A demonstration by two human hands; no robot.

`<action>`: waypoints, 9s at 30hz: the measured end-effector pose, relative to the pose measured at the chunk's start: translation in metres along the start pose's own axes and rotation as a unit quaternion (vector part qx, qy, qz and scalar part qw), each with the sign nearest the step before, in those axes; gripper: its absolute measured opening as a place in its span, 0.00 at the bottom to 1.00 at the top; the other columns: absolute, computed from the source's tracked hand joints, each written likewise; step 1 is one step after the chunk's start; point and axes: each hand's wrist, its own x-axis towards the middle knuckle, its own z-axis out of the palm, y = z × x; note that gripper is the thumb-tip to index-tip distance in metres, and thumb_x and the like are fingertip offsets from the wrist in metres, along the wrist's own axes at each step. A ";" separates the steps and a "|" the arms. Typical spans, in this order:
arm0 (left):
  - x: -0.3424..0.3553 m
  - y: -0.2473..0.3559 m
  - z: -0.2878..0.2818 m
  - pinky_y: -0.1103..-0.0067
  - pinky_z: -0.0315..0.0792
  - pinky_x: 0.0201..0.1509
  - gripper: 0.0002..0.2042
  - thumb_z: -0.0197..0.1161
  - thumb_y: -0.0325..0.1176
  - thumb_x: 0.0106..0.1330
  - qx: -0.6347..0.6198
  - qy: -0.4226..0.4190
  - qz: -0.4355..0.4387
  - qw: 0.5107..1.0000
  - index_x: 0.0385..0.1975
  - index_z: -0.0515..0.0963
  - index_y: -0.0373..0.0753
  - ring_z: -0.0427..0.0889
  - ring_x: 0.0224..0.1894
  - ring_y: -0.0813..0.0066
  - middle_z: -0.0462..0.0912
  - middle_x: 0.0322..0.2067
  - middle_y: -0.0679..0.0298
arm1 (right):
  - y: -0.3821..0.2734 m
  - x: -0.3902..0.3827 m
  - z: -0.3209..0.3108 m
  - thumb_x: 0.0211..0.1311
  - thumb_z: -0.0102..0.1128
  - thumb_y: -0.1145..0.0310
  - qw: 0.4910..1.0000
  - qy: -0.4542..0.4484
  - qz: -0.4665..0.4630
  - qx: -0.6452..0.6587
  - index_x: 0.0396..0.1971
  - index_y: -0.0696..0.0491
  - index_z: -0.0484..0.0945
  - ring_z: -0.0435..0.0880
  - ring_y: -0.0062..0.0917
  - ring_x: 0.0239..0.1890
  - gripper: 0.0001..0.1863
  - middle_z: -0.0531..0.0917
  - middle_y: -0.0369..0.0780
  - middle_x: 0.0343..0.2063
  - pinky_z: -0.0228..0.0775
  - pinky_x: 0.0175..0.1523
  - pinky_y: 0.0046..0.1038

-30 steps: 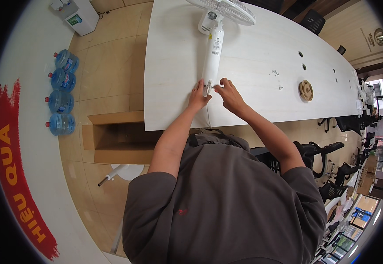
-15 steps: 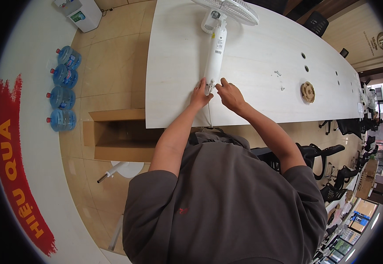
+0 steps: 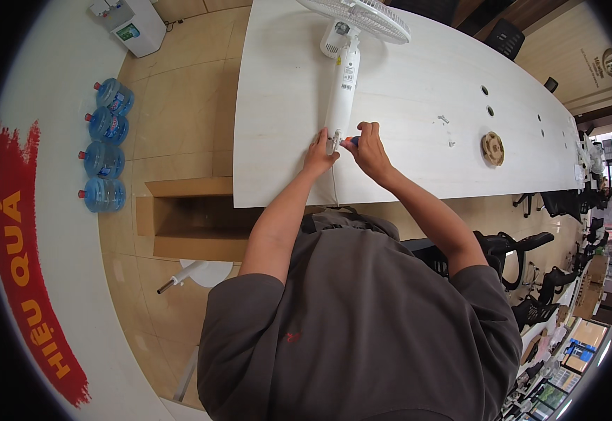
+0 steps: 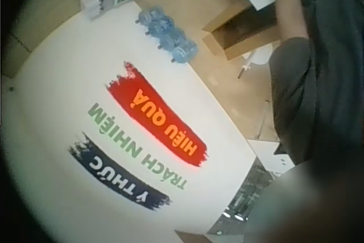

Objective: Using a screwdriver to repair or assemble the base of a white electric fan.

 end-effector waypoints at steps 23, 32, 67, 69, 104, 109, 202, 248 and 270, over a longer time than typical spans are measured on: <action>0.000 -0.005 -0.003 0.69 0.61 0.70 0.45 0.66 0.35 0.53 -0.025 0.011 0.007 1.000 0.71 0.48 0.38 0.63 0.68 0.54 0.60 0.68 0.49 | 0.010 0.010 -0.020 0.52 0.60 0.77 0.957 -0.220 -0.133 -0.131 0.45 0.51 0.73 0.81 0.39 0.36 0.18 0.74 0.46 0.38 0.77 0.35 0.35; 0.003 -0.010 0.000 0.69 0.59 0.71 0.45 0.65 0.37 0.54 -0.017 -0.007 0.000 1.000 0.71 0.47 0.39 0.60 0.70 0.57 0.55 0.70 0.55 | 0.005 0.011 -0.016 0.45 0.62 0.79 0.952 -0.237 -0.132 -0.144 0.47 0.57 0.72 0.82 0.42 0.31 0.24 0.77 0.49 0.34 0.77 0.34 0.40; 0.003 -0.008 0.003 0.68 0.60 0.70 0.43 0.63 0.38 0.57 -0.027 -0.004 -0.022 0.999 0.71 0.48 0.40 0.62 0.68 0.56 0.58 0.69 0.56 | 0.009 0.001 -0.017 0.56 0.57 0.76 0.935 -0.226 -0.201 -0.187 0.38 0.60 0.70 0.83 0.40 0.33 0.11 0.75 0.48 0.34 0.79 0.34 0.35; 0.002 -0.009 0.004 0.68 0.60 0.70 0.43 0.63 0.38 0.57 -0.013 0.006 -0.013 1.000 0.71 0.48 0.40 0.61 0.68 0.56 0.57 0.70 0.57 | 0.002 0.004 -0.016 0.59 0.60 0.70 0.944 -0.279 -0.080 -0.155 0.39 0.61 0.72 0.83 0.45 0.30 0.13 0.79 0.52 0.30 0.77 0.31 0.41; 0.006 -0.017 0.011 0.69 0.56 0.72 0.42 0.63 0.37 0.57 -0.054 0.030 -0.007 0.998 0.72 0.48 0.41 0.57 0.71 0.58 0.56 0.70 0.55 | -0.023 0.016 -0.024 0.57 0.64 0.51 0.955 -0.190 0.065 -0.217 0.37 0.59 0.74 0.84 0.40 0.26 0.24 0.79 0.47 0.26 0.77 0.29 0.36; 0.002 -0.010 0.007 0.69 0.57 0.72 0.43 0.62 0.36 0.56 -0.063 0.018 -0.030 0.997 0.72 0.48 0.41 0.57 0.71 0.58 0.56 0.70 0.55 | -0.002 0.006 -0.004 0.61 0.60 0.49 0.965 -0.160 0.124 -0.165 0.31 0.61 0.75 0.82 0.42 0.19 0.25 0.79 0.47 0.15 0.74 0.23 0.38; 0.022 -0.002 0.003 0.74 0.72 0.55 0.39 0.56 0.20 0.60 -0.552 0.041 -0.236 0.798 0.72 0.49 0.47 0.75 0.53 0.72 0.62 0.66 0.68 | -0.005 0.006 0.000 0.66 0.57 0.62 0.982 -0.116 -0.015 -0.150 0.39 0.54 0.74 0.82 0.42 0.22 0.11 0.77 0.50 0.31 0.74 0.24 0.39; 0.022 0.003 0.000 0.74 0.73 0.54 0.38 0.56 0.21 0.60 -0.544 0.038 -0.245 0.802 0.72 0.51 0.46 0.75 0.51 0.72 0.67 0.61 0.66 | -0.007 0.018 -0.008 0.64 0.58 0.62 0.954 -0.229 0.025 -0.193 0.46 0.56 0.72 0.81 0.42 0.25 0.16 0.74 0.50 0.35 0.74 0.26 0.38; 0.021 0.010 -0.005 0.75 0.75 0.53 0.37 0.54 0.19 0.62 -0.534 0.034 -0.261 0.804 0.72 0.50 0.45 0.76 0.49 0.73 0.66 0.63 0.67 | -0.010 0.026 -0.015 0.61 0.61 0.58 0.951 -0.121 -0.196 -0.204 0.40 0.54 0.73 0.81 0.38 0.30 0.16 0.75 0.47 0.33 0.76 0.27 0.35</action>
